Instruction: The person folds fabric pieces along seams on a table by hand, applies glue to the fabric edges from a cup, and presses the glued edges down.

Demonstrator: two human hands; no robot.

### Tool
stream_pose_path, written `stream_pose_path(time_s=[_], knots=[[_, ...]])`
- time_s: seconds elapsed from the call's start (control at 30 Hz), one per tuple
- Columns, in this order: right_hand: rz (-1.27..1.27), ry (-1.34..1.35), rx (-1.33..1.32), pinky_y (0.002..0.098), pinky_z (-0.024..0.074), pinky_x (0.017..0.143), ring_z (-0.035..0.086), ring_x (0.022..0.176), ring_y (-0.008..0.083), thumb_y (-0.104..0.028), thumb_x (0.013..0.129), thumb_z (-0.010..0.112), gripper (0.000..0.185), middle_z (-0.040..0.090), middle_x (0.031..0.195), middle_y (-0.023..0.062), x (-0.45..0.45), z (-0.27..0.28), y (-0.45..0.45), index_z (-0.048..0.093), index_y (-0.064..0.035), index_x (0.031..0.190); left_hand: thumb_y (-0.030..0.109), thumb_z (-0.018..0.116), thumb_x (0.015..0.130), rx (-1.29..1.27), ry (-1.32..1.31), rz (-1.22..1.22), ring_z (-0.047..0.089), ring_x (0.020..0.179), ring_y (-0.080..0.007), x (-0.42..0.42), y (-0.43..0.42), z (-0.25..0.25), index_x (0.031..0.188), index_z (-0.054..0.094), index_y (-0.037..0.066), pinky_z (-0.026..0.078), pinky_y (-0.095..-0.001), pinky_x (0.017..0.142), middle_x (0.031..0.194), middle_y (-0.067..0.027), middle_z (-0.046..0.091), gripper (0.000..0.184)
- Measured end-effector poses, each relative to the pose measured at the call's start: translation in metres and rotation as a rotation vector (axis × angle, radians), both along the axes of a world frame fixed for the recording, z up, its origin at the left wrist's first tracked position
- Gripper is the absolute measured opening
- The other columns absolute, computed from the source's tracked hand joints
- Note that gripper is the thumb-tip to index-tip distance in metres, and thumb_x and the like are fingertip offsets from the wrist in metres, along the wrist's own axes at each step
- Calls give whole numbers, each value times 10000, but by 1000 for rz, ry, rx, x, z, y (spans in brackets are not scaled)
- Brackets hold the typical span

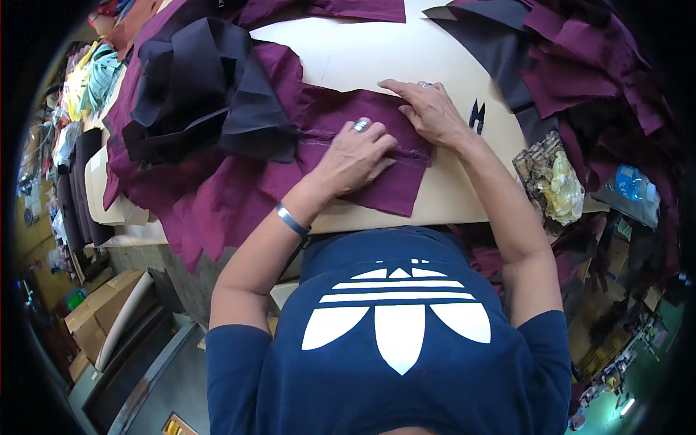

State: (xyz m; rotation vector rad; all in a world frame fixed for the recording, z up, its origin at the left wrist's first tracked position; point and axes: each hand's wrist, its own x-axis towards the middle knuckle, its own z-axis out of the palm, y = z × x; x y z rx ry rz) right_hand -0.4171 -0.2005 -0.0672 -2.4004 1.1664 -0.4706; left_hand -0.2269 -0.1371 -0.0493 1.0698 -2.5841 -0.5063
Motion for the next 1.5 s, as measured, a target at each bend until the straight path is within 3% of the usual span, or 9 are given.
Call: stream_pose_path(time_s=[0.13, 0.27, 0.4, 0.43, 0.6, 0.7, 1.1, 1.33, 1.5], knots=[[-13, -93, -18, 391, 392, 834, 593, 857, 264, -64, 806, 588, 565, 628, 921, 98, -9, 3, 3, 411, -190, 1328, 119, 616, 777, -16, 114, 8, 499, 810, -279, -23, 11, -12, 939, 570, 71, 420, -379, 702, 891, -100, 506, 175], [-128, 13, 114, 381, 389, 818, 590, 826, 275, -44, 799, 585, 575, 622, 900, 119, -21, 16, 20, 419, -198, 1328, 28, 589, 733, -2, 183, 160, 506, 824, -285, -28, 20, -9, 940, 586, 58, 431, -378, 717, 907, -107, 523, 210], [-195, -200, 20, 382, 389, 807, 591, 820, 282, -8, 796, 569, 553, 638, 984, 119, -23, 0, 21, 459, -210, 1299, -1, 593, 711, 65, 108, 165, 517, 859, -282, -31, 25, -2, 931, 598, 67, 422, -378, 757, 923, -93, 538, 230], [-189, -146, 81, 385, 388, 802, 595, 865, 275, 2, 801, 558, 541, 630, 1068, 105, -22, 2, 20, 469, -209, 1291, -1, 594, 711, 29, 144, 154, 518, 861, -281, -31, 26, -2, 942, 602, 74, 419, -380, 761, 921, -89, 541, 243], [-194, -201, -30, 371, 383, 798, 606, 907, 246, -4, 811, 556, 513, 630, 1097, 84, -22, -7, 21, 481, -205, 1277, -4, 602, 700, -90, 261, 209, 521, 879, -277, -35, 31, -17, 1001, 615, 106, 412, -381, 769, 943, -72, 551, 321], [-194, -215, -41, 364, 382, 795, 611, 915, 235, -13, 815, 557, 493, 632, 1099, 78, -22, -10, 20, 492, -204, 1265, 32, 594, 721, -37, 174, 216, 534, 943, -222, -33, 34, -16, 1029, 616, 106, 395, -369, 820, 1012, -44, 549, 317], [-189, -223, -100, 376, 394, 774, 616, 869, 230, -20, 800, 562, 475, 651, 1028, 61, -20, -14, 18, 510, -195, 1239, 109, 476, 812, -210, -149, 95, 531, 1001, -154, -28, 43, -16, 1203, 550, 186, 354, -375, 887, 1044, -19, 537, 405], [-200, -226, -177, 383, 411, 723, 611, 824, 258, -11, 789, 552, 469, 655, 933, 63, -18, -18, 18, 517, -186, 1223, 131, 454, 823, -272, -425, 89, 512, 980, -152, -47, 51, 2, 1277, 482, 263, 322, -428, 897, 966, -21, 476, 473], [-175, -245, -174, 385, 415, 720, 612, 814, 272, -2, 791, 546, 453, 658, 939, 80, -19, -19, 19, 529, -174, 1209, 117, 456, 817, -344, -296, 282, 532, 1019, -176, -57, 65, -6, 1227, 524, 179, 324, -411, 909, 1064, -46, 522, 420]])
